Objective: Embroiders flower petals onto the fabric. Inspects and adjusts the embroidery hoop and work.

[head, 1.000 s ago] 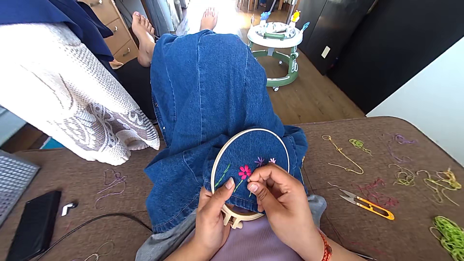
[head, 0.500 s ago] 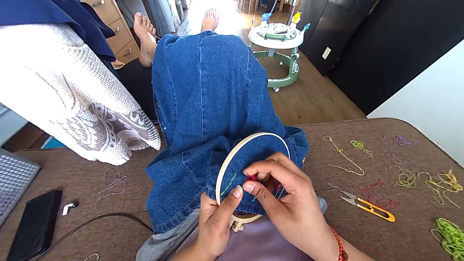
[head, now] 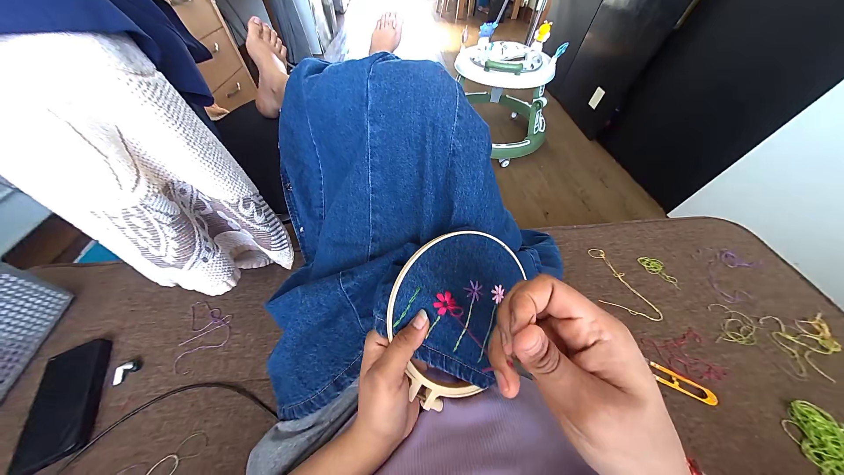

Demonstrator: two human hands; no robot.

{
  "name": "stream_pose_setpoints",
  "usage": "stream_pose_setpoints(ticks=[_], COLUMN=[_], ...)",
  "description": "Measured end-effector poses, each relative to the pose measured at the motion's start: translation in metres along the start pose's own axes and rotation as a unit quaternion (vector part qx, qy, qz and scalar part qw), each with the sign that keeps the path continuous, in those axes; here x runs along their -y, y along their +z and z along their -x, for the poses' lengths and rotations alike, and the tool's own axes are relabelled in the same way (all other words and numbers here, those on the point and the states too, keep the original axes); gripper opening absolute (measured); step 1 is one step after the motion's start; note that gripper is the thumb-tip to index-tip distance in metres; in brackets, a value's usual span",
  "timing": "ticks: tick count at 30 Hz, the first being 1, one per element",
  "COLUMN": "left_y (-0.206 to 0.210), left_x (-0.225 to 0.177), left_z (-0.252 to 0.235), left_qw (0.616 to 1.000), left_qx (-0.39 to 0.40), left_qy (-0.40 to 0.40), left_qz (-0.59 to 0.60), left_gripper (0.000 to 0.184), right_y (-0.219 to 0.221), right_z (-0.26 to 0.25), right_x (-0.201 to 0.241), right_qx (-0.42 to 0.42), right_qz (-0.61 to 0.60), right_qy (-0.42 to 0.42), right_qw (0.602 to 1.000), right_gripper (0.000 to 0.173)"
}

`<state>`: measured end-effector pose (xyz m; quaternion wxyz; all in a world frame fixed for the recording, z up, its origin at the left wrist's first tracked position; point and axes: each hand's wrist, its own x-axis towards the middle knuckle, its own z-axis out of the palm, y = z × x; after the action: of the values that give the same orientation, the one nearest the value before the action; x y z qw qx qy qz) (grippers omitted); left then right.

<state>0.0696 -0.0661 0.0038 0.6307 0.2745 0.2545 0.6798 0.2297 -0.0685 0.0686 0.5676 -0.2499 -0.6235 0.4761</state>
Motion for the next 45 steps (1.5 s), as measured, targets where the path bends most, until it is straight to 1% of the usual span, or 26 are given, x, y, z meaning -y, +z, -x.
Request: stream_pose_setpoints(ticks=[8,18,21,23,26,29,33,35,37,40,42,45], left_y=[0.005,0.006,0.005,0.004,0.002,0.001,0.0,0.0,0.0,0.001,0.0,0.0], left_x=[-0.002,-0.003,-0.002,-0.002,-0.003,-0.003,-0.003,-0.003,-0.003,-0.002,-0.001,-0.001], left_z=[-0.005,-0.005,-0.007,-0.007,-0.006,-0.005,-0.005,-0.005,-0.005,-0.005,-0.005,-0.005], left_qw=[0.999,0.998,0.998,0.998,0.997,0.996,0.996,0.996,0.996,0.997,0.997,0.997], left_qx=[-0.034,-0.047,-0.054,-0.051,-0.056,-0.056,-0.049,-0.048,-0.044,-0.039,-0.036,-0.041], left_qy=[-0.017,-0.029,-0.032,-0.04,-0.058,-0.068,-0.066,-0.066,-0.066,-0.061,-0.06,-0.059], left_qz=[-0.005,0.001,0.006,0.02,0.019,0.02,0.037,0.035,0.034,0.037,0.035,0.034], left_gripper=[0.018,0.022,0.022,0.022,0.025,0.027,0.025,0.025,0.024,0.022,0.023,0.023], right_y=[-0.002,-0.01,-0.008,-0.007,-0.006,-0.007,-0.008,-0.008,-0.007,-0.004,-0.001,0.001], right_z=[0.014,0.023,0.025,0.023,0.02,0.018,0.019,0.019,0.018,0.016,0.014,0.012], right_x=[0.001,-0.004,-0.009,-0.011,-0.011,-0.009,-0.009,-0.014,-0.023,-0.038,-0.043,-0.047], right_qx=[0.045,0.08,0.07,0.039,-0.004,-0.032,-0.032,-0.028,-0.039,-0.058,-0.062,-0.065], right_qz=[-0.084,-0.085,-0.089,-0.085,-0.047,-0.014,0.01,0.06,0.165,0.316,0.354,0.365], right_qy=[0.045,0.076,0.077,0.054,0.005,-0.019,-0.031,-0.05,-0.086,-0.117,-0.109,-0.087], right_qw=[0.995,0.99,0.991,0.994,0.999,0.999,0.999,0.997,0.982,0.94,0.927,0.925], right_gripper=[0.017,0.017,0.016,0.015,0.011,0.009,0.008,0.01,0.012,0.015,0.015,0.014])
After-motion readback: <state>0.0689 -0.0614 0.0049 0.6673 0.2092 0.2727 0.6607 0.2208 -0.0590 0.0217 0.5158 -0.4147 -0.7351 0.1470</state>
